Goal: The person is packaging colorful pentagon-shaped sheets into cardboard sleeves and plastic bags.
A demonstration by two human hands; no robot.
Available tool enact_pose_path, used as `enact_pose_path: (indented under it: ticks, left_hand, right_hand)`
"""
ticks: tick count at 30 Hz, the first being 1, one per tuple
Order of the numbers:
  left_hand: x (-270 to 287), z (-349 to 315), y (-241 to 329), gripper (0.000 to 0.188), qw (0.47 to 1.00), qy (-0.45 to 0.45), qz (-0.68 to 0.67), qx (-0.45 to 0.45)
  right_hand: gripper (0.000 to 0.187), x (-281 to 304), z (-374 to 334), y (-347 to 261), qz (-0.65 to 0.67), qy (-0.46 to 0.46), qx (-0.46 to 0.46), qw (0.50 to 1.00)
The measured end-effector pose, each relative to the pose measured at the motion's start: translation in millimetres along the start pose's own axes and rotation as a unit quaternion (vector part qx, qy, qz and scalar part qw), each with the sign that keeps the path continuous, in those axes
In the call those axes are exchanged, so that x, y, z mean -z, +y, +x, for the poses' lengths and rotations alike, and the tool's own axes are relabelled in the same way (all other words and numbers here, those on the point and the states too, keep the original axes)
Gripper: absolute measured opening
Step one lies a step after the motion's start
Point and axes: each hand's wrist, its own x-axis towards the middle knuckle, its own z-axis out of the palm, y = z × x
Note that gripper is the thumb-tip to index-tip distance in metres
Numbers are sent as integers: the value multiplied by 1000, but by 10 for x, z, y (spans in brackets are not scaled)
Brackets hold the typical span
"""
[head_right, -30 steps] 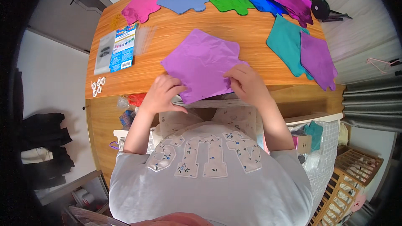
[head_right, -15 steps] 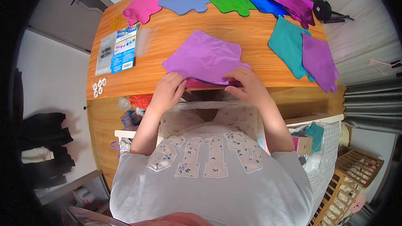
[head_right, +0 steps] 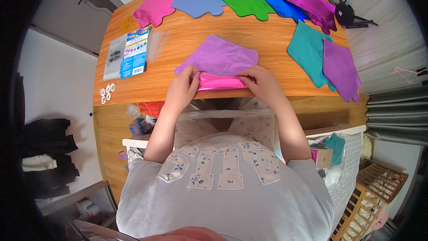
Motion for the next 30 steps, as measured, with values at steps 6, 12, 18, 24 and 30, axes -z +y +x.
enact_pose_path:
  ticks: [6, 12, 18, 24, 30]
  left_hand:
    - [-73, 15, -28, 18, 1000, 28, 6, 11]
    - [-152, -226, 300, 38, 971, 105, 172, -128]
    - [-337, -456, 224, 54, 968, -8, 176, -177]
    - [-425, -487, 91, 57, 960, -22, 208, -187]
    - [-467, -500, -2, 58, 955, -11, 212, -208]
  right_hand:
    - [17, -57, 11, 94, 19, 21, 24, 999]
    - [17, -54, 23, 58, 16, 17, 16, 1000]
    - [16, -56, 30, 53, -2, 23, 30, 999]
    - [25, -116, -30, 66, -32, 14, 28, 999]
    - [46, -576, -345, -253, -256, 71, 224, 938]
